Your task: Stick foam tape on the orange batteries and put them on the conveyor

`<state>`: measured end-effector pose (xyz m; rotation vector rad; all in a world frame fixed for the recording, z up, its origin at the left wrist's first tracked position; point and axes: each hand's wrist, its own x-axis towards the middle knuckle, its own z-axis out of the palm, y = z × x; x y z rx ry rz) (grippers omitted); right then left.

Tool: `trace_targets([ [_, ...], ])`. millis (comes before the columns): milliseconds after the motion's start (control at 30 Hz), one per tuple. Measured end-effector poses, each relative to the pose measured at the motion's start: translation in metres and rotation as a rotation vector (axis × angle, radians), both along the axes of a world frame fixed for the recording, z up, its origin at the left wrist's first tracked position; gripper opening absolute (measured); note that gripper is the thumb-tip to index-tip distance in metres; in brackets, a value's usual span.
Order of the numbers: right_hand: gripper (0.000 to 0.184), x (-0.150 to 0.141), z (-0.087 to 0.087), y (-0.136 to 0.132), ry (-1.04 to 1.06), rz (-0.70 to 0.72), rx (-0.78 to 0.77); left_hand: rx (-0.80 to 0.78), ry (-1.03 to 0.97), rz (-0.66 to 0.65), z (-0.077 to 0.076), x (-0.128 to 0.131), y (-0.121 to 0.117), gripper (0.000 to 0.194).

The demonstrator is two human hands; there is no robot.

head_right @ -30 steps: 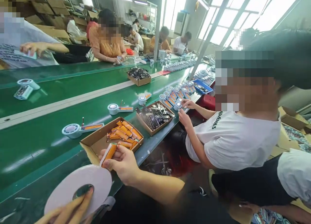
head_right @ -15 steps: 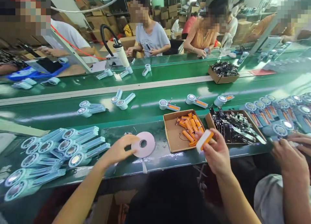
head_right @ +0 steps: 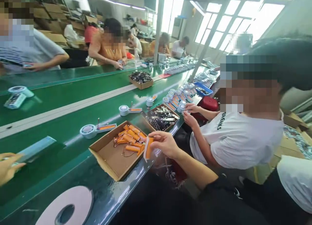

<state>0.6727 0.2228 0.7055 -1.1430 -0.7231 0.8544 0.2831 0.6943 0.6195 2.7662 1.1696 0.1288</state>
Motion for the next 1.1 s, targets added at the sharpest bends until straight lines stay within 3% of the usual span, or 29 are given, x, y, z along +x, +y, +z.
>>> trace_targets([
  [67,0.051,-0.006,0.017,0.023,-0.098,0.111,0.021,0.023,0.022,-0.073,0.007,0.029,-0.02,0.026],
  [133,0.05,-0.017,0.035,0.062,-0.197,0.261,0.06,0.007,0.096,-0.154,0.031,0.054,-0.051,0.023],
  [233,0.047,-0.043,0.05,0.14,-0.345,0.402,0.099,-0.136,0.208,-0.164,0.07,0.077,-0.084,0.015],
  [300,0.049,-0.065,0.048,0.195,-0.464,0.458,0.098,-0.193,0.201,-0.084,0.084,0.078,-0.088,0.018],
  [367,0.051,-0.09,0.04,0.243,-0.623,0.505,0.081,-0.23,0.173,0.007,0.087,0.069,-0.085,0.026],
  [467,0.04,-0.124,0.023,0.291,-1.035,0.588,0.002,-0.241,0.112,0.108,0.086,0.055,-0.086,0.03],
  [567,0.033,-0.14,0.013,0.307,-1.476,0.694,-0.098,-0.207,0.051,0.195,0.087,0.058,-0.092,0.03],
  [633,0.034,-0.143,0.014,0.304,-1.61,0.741,-0.166,-0.177,0.025,0.234,0.091,0.066,-0.098,0.028],
  [800,0.03,-0.151,0.022,0.291,-1.674,0.81,-0.313,-0.094,0.028,0.248,0.096,0.078,-0.113,0.027],
  [967,0.038,-0.142,0.009,0.328,-1.79,0.971,-0.307,-0.053,-0.052,0.308,0.087,0.09,-0.082,0.027],
  [1033,0.039,-0.128,0.012,0.324,-1.781,0.908,-0.24,0.021,-0.117,0.374,0.091,0.098,-0.086,0.028],
  [1100,0.04,-0.11,0.021,0.292,-1.672,0.769,-0.106,0.18,-0.262,0.299,0.095,0.099,-0.11,0.034],
])
